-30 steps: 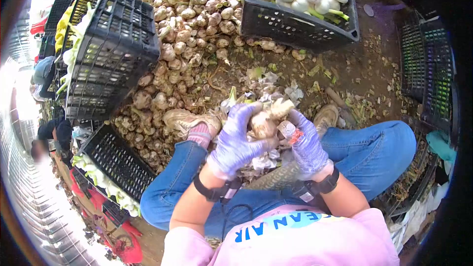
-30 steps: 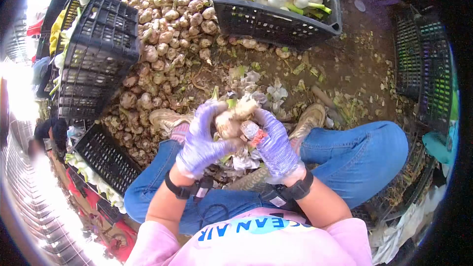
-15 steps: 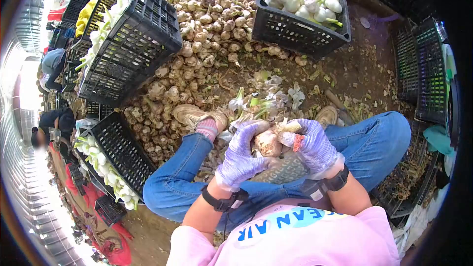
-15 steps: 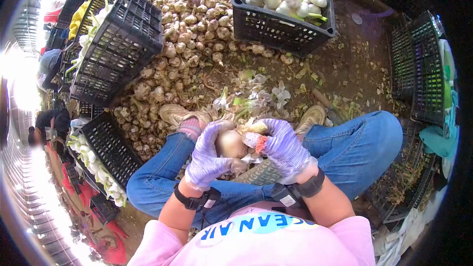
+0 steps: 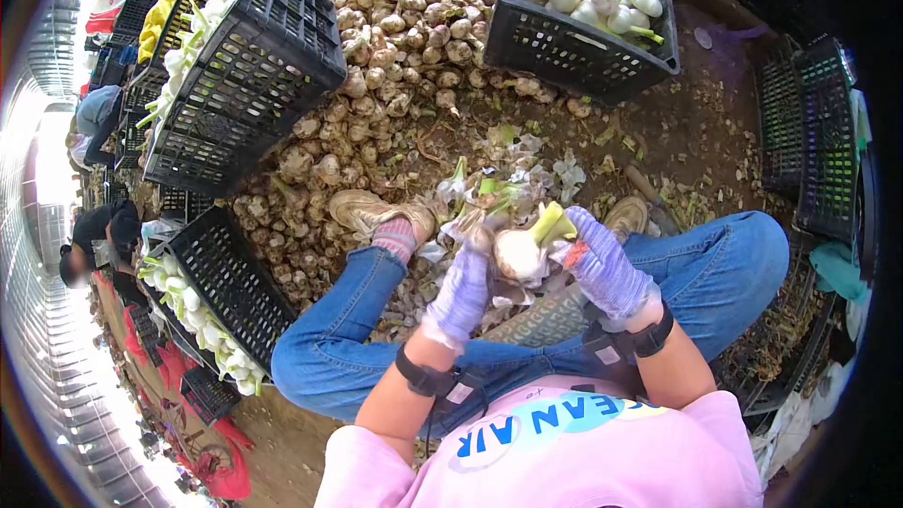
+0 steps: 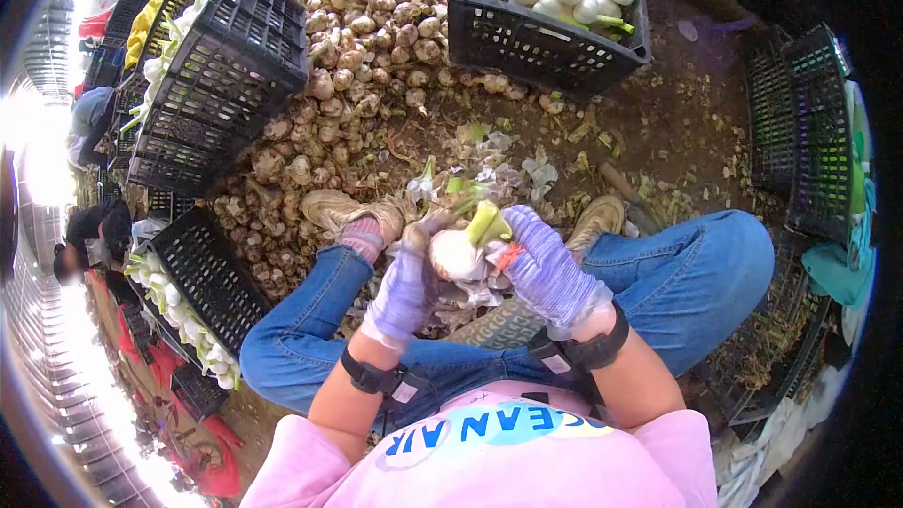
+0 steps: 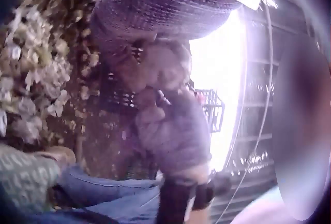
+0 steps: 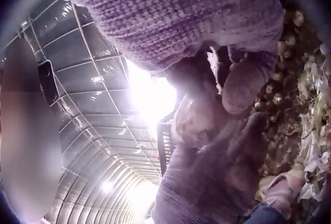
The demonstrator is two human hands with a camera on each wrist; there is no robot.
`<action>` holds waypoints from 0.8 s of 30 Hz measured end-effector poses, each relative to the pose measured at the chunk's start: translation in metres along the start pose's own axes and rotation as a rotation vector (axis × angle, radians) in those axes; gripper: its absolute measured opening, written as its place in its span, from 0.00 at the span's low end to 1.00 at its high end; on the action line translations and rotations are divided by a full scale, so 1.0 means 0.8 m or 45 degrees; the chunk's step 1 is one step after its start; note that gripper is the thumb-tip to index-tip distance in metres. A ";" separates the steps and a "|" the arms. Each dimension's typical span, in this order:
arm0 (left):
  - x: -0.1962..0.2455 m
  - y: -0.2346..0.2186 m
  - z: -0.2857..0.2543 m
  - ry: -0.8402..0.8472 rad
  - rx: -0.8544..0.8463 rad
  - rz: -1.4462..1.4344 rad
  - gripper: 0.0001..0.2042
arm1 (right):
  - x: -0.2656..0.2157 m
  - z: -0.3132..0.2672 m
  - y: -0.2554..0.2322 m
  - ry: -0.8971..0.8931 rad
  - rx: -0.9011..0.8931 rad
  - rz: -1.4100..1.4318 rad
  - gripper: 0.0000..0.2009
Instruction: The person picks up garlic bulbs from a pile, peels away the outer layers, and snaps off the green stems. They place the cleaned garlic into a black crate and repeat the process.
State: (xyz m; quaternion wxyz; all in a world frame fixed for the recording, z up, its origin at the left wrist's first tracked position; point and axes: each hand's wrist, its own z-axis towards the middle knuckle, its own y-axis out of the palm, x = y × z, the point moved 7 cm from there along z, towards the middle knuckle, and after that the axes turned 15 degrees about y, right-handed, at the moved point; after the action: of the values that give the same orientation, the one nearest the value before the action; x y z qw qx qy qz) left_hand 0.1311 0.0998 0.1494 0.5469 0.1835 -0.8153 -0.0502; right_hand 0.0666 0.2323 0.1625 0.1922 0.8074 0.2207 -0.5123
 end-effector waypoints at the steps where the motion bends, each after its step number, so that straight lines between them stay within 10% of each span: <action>1: 0.009 0.003 -0.001 0.129 0.094 -0.042 0.39 | 0.010 0.001 0.000 -0.004 0.044 -0.069 0.11; 4: 0.005 -0.003 0.002 0.411 0.158 0.300 0.33 | -0.016 -0.015 0.009 -0.113 0.087 -0.364 0.17; 6: 0.002 -0.008 0.009 0.281 0.270 -0.401 0.25 | -0.004 -0.019 0.037 0.494 -0.450 1.137 0.24; 12: 0.032 0.007 0.021 0.257 0.015 -0.437 0.30 | 0.006 -0.010 0.023 0.435 -0.385 0.884 0.25; 14: 0.035 0.004 0.014 0.277 -0.053 0.168 0.35 | 0.011 -0.010 0.014 0.411 -0.260 0.580 0.24; 16: 0.040 0.003 0.008 0.225 -0.166 -0.218 0.36 | -0.008 -0.011 0.018 0.335 -0.476 1.350 0.24; 18: 0.040 -0.002 0.005 0.372 -0.286 -0.267 0.37 | 0.001 -0.005 -0.006 0.379 -0.213 1.183 0.25; 24: 0.007 -0.014 0.025 0.100 0.083 -0.311 0.38 | -0.029 -0.017 0.025 0.399 -0.517 1.185 0.29</action>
State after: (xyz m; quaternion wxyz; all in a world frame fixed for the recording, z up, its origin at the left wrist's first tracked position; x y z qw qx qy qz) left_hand 0.1140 0.0855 0.1434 0.5621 0.3008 -0.7660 -0.0826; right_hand 0.0785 0.2195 0.1909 0.5164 0.8333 -0.0403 -0.1931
